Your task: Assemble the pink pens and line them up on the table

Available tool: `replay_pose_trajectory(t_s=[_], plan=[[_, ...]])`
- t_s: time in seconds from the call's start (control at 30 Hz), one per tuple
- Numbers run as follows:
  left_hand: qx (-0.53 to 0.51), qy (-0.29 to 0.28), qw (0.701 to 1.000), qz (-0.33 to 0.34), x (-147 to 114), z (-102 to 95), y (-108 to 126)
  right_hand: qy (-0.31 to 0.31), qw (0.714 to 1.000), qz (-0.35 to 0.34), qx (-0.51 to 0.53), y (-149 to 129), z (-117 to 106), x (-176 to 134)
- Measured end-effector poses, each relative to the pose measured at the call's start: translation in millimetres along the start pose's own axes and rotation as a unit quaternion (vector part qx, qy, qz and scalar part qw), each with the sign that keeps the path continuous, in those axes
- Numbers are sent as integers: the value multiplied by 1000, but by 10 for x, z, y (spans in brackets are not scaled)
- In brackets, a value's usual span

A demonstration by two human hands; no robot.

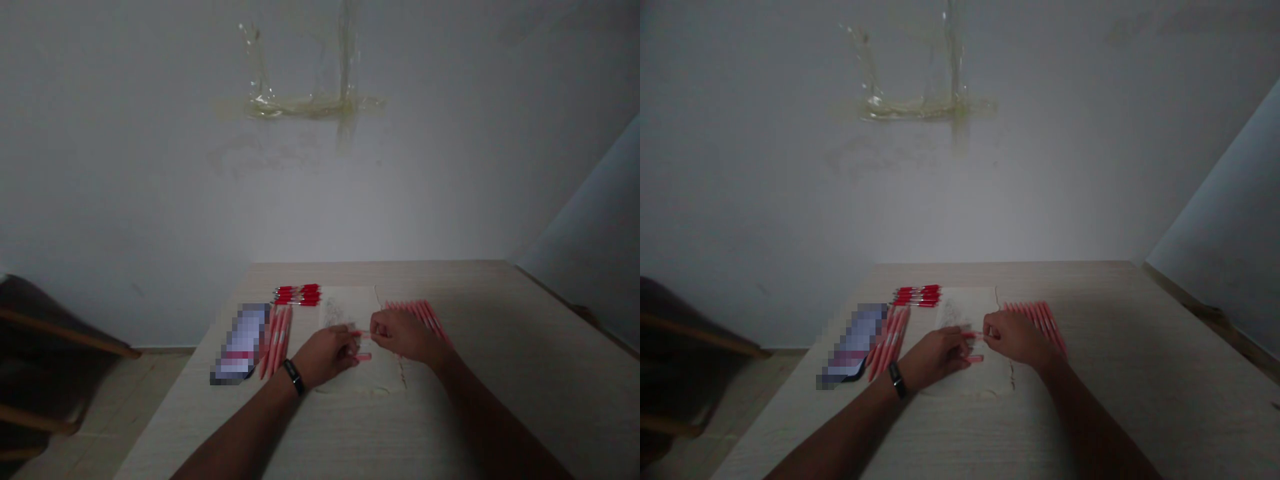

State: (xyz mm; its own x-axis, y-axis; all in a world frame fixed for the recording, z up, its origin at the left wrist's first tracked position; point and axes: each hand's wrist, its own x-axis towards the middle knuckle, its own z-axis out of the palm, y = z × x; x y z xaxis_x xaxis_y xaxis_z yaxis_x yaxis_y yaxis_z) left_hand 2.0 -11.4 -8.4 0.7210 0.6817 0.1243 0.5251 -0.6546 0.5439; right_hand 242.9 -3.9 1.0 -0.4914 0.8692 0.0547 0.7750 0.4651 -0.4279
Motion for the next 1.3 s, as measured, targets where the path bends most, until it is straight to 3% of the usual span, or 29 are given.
replay_pose_trajectory(t_s=[0.23,0.67,1.0,1.3], plan=[[9,68,997,-42,10,-41,10,-16,1000,-21,-4,-142,71,6],[21,70,996,-41,14,-26,-50,17,999,-43,18,-316,181,47],[81,73,985,-137,-9,-148,-154,45,998,-26,21,-216,97,25],[84,60,984,-145,-12,-110,-174,43,999,-27,11,-198,96,17]])
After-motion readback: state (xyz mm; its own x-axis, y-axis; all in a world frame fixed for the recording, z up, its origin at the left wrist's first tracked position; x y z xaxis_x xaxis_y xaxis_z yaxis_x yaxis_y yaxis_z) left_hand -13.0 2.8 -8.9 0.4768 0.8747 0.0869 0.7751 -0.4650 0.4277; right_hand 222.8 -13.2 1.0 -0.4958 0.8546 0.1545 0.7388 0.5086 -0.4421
